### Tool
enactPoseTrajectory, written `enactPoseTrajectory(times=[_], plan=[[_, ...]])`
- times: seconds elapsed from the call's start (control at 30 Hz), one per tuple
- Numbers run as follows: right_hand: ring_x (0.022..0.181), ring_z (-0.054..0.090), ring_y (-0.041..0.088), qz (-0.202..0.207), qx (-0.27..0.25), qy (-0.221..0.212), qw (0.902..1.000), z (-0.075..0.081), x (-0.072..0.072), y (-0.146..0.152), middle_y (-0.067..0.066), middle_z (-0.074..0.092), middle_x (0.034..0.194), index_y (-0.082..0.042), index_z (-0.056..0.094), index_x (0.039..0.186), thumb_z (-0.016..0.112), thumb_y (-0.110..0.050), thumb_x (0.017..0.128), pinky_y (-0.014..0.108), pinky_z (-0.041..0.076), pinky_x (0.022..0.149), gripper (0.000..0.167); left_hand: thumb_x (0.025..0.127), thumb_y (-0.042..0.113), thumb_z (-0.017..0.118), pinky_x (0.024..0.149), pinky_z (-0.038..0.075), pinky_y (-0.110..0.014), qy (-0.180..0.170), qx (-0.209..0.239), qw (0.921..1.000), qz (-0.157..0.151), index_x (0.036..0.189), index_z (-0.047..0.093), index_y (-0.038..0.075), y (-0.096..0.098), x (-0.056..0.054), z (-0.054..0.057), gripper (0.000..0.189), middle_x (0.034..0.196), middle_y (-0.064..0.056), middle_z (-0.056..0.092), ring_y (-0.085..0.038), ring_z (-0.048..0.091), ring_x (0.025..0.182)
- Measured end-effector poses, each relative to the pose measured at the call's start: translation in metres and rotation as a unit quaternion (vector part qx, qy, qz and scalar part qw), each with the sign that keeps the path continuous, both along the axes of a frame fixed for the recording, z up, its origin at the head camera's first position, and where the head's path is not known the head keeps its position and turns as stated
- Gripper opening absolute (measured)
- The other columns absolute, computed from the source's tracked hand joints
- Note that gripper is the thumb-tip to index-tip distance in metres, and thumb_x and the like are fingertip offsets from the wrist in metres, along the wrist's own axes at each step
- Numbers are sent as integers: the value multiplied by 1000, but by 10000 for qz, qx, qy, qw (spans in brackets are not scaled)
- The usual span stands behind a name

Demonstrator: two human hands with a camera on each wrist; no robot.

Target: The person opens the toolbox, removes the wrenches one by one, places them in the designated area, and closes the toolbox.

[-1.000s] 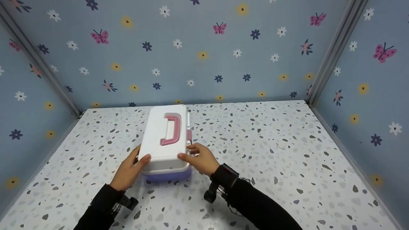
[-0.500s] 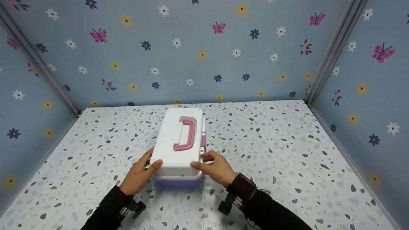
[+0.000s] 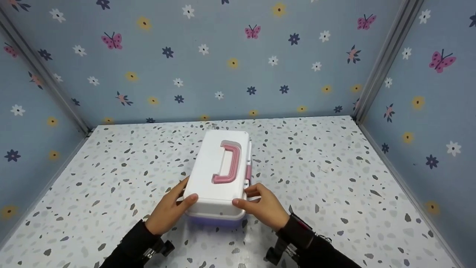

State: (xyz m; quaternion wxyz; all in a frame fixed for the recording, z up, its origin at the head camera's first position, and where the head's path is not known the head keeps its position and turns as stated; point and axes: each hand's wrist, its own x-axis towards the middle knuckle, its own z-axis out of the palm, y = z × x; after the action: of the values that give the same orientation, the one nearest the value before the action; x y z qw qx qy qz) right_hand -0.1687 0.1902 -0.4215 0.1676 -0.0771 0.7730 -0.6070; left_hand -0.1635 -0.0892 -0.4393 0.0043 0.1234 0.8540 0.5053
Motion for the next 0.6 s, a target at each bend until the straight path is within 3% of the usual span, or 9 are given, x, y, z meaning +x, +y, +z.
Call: enactPoseTrajectory(times=[0.2,0.47,0.6], plan=[[103,66,22,72,-25,28,10000,0,2,4,26,53,128,9,47,125,71,-25,90,34,58,88,55,94,55,55,114,28,-61,-63,-30,10000,-26,156,27,18,1,1,-1,77,153,-19,39,-37,39,140],[107,66,27,467,342,178,9982,4,-4,14,28,54,131,9,47,128,67,-29,93,44,58,86,55,92,61,54,116,28,-56,27,-293,9995,-79,156,25,15,2,0,4,83,157,-15,34,-32,35,144],[110,64,36,502,661,383,9958,9,-12,19,27,57,129,8,51,129,64,-32,95,41,59,85,54,91,59,55,119,25,-53,314,-567,9979,63,156,20,7,3,0,12,90,159,-17,28,-32,30,146]])
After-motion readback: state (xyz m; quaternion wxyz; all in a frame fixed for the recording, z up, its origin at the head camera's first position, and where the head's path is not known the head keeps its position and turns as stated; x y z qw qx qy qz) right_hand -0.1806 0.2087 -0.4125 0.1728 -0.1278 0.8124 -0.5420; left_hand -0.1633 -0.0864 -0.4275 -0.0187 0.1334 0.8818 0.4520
